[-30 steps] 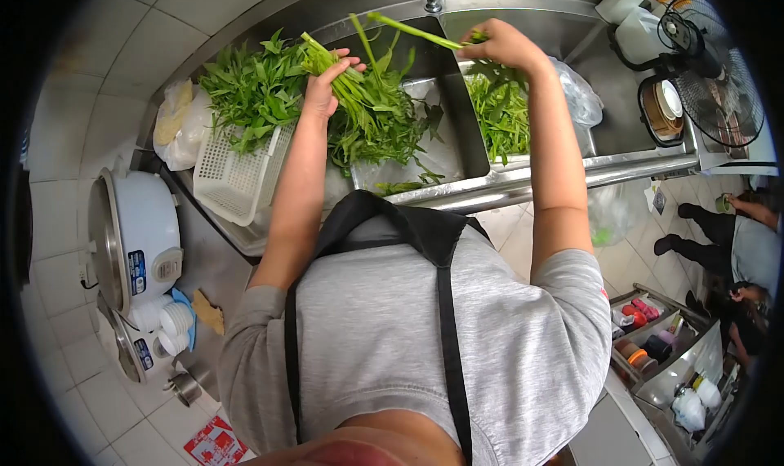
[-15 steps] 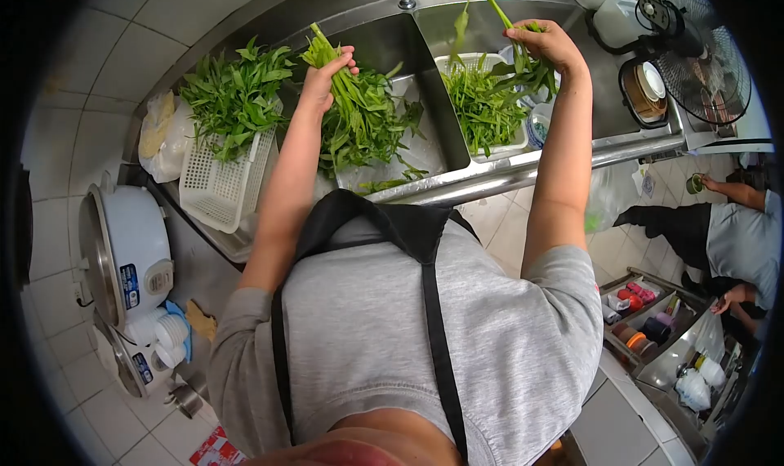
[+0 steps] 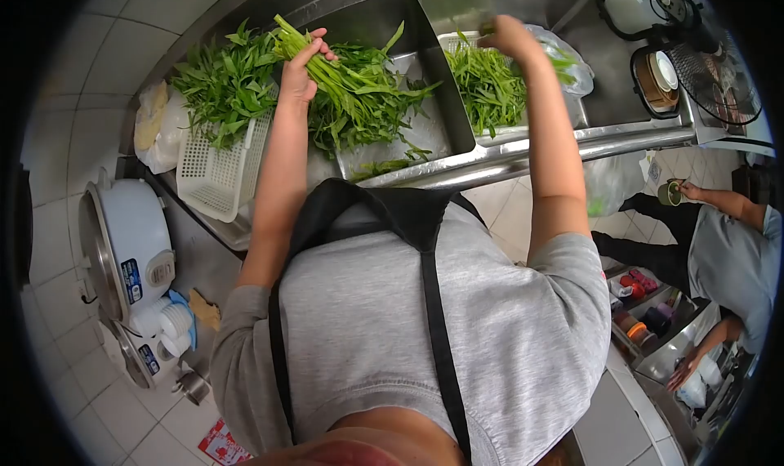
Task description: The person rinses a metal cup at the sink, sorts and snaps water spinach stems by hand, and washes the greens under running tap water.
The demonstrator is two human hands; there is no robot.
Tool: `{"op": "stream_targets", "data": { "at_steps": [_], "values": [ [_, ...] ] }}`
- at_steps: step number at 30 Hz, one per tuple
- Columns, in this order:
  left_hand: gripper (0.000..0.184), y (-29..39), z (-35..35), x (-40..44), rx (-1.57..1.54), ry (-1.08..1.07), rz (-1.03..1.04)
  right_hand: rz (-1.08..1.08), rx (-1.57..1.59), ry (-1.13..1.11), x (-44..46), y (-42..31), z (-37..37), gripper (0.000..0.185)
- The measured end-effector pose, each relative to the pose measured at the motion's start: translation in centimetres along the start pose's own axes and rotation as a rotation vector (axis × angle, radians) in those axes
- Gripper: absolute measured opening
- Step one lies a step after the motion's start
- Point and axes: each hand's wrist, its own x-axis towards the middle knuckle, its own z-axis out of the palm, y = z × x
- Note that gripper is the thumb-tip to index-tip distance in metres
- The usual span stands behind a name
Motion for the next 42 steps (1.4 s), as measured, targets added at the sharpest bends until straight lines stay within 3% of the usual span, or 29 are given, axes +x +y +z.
{"op": "stream_targets", "data": {
  "at_steps": [3, 7, 10, 11, 14, 16, 17, 19, 20, 21, 24, 27, 30, 31, 33, 34, 35, 37, 38, 41, 42],
  "values": [
    [0.027, 0.6, -0.2, 0.1, -0.014, 0.022, 0.038, -0.152, -0.069, -0.337, 1.1, -4.3, 4.9, 0.027],
    [0.025, 2.3, -0.5, 0.1, -0.086, 0.023, 0.089, -0.161, -0.300, -0.460, 2.5, -5.8, 10.7, 0.031],
    [0.024, 3.8, -0.6, -0.2, -0.155, -0.001, 0.174, -0.122, -0.265, -0.583, 1.3, -8.4, 12.5, 0.021],
    [0.024, 4.3, -0.6, -0.3, -0.151, 0.003, 0.176, 0.010, -0.280, -0.697, 2.1, -8.3, 14.5, 0.031],
    [0.023, 5.6, -0.2, -0.4, -0.196, -0.006, 0.270, 0.120, -0.171, -0.724, 5.0, -5.2, 21.1, 0.029],
    [0.023, 6.2, 0.1, -0.6, -0.240, 0.006, 0.281, 0.329, 0.862, -0.423, 5.6, -3.5, 23.8, 0.036],
    [0.023, 6.7, 0.1, -0.6, -0.283, 0.019, 0.293, 0.317, 0.861, -0.423, 5.8, -3.9, 23.4, 0.036],
    [0.023, 7.0, -0.2, -0.8, -0.275, 0.030, 0.306, 0.275, 1.372, -0.312, 5.3, -5.0, 22.2, 0.049],
    [0.024, 7.2, -0.5, -0.9, -0.275, 0.041, 0.311, 0.290, 1.424, -0.287, 5.3, -5.2, 21.5, 0.035],
    [0.024, 7.5, -0.7, -1.1, -0.272, 0.048, 0.316, 0.286, 1.422, -0.296, 5.8, -4.7, 21.3, 0.035],
    [0.024, 8.0, -1.5, -1.8, -0.239, 0.086, 0.334, 0.355, 1.322, -0.242, 6.8, -3.5, 20.8, 0.009],
    [0.024, 8.2, -2.0, -2.3, -0.183, 0.103, 0.320, 0.593, 1.146, -0.128, 8.1, -2.7, 20.3, 0.013],
    [0.024, 7.9, -2.0, -3.1, -0.055, 0.141, 0.310, 0.517, 0.955, -0.016, 9.6, -2.1, 21.6, 0.016],
    [0.024, 7.6, -1.9, -3.4, 0.026, 0.144, 0.296, 0.524, 0.953, -0.022, 9.7, -1.8, 22.2, 0.016],
    [0.023, 6.7, -1.8, -4.0, 0.063, 0.143, 0.284, 0.518, 0.703, -0.251, 10.4, -1.3, 23.5, 0.012],
    [0.024, 6.1, -1.7, -4.5, 0.188, 0.128, 0.246, 0.249, 0.168, -0.328, 10.8, -1.4, 24.6, 0.014],
    [0.025, 5.7, -1.3, -5.0, 0.313, 0.112, 0.208, 0.187, 0.052, -0.392, 9.3, -3.4, 23.4, 0.016],
    [0.022, 4.9, -0.5, -6.0, 0.328, 0.132, 0.165, -0.233, -0.546, -0.516, 12.2, 3.0, 33.1, 0.017],
    [0.022, 4.2, -0.8, -6.2, 0.379, 0.105, 0.089, -0.241, -0.544, -0.523, 11.9, 4.5, 36.5, 0.017],
    [0.021, 2.4, -1.8, -7.2, 0.458, 0.097, -0.040, 0.125, -0.107, -0.597, 10.2, 6.2, 43.1, 0.026],
    [0.020, 1.9, -2.2, -7.3, 0.485, 0.102, -0.083, 0.136, -0.145, -0.545, 9.0, 5.7, 43.5, 0.028]
  ]
}}
